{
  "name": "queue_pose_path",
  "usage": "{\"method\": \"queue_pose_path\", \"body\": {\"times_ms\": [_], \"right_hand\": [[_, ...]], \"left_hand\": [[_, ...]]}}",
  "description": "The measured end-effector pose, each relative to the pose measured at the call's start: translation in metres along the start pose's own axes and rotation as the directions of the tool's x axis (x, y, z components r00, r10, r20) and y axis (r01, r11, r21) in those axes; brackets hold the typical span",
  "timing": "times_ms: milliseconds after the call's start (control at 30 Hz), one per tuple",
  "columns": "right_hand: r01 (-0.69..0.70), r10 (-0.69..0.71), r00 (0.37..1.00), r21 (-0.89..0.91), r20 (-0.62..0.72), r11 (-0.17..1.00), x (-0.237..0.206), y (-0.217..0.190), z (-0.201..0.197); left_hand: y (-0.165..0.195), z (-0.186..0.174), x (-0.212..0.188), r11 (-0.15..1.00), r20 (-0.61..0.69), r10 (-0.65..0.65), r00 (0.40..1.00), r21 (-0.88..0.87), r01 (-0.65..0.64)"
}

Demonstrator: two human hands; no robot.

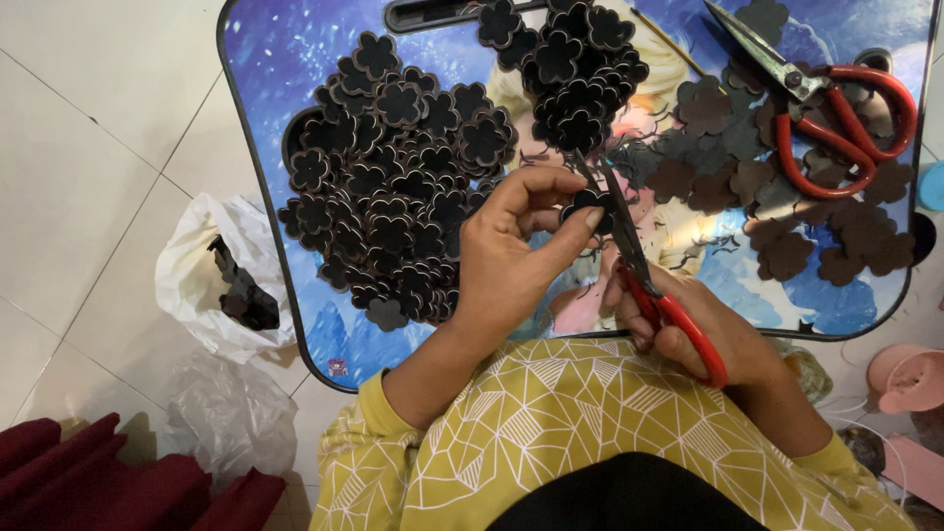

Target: The person sits on the floor trimming the edges of black flower-shaped foam cutouts with red-handled scissors, working one piece at a time and adding finished pieces to a growing pile on a printed tray. They briefly set the scissors down, handle a small pink bowl, then resume trimming.

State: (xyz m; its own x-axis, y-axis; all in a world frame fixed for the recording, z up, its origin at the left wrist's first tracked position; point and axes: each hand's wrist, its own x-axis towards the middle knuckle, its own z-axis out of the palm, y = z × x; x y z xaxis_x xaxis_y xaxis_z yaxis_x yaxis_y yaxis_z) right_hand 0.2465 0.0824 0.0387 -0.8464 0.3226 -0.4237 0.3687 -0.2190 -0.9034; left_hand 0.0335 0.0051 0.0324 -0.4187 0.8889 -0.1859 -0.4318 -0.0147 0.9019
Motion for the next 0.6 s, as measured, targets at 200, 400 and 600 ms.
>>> {"method": "queue_pose_path", "body": {"times_ms": [200, 400, 600], "right_hand": [[-0.007, 0.005, 0.999, -0.039, -0.049, 0.999, 0.002, 0.004, 0.003], [0.178, -0.173, 0.984, 0.389, -0.047, 0.904, 0.005, 0.033, 0.008], [0.358, -0.245, 0.906, 0.314, -0.344, 0.879, 0.023, 0.044, -0.002]], "left_hand": [[-0.004, -0.003, -0.002, 0.985, 0.019, -0.024, 1.000, 0.169, 0.020], [-0.014, -0.003, 0.002, 0.998, 0.006, -0.044, 0.999, 0.036, 0.044], [-0.015, -0.001, -0.003, 0.991, 0.044, -0.124, 0.991, 0.065, 0.121]]}}
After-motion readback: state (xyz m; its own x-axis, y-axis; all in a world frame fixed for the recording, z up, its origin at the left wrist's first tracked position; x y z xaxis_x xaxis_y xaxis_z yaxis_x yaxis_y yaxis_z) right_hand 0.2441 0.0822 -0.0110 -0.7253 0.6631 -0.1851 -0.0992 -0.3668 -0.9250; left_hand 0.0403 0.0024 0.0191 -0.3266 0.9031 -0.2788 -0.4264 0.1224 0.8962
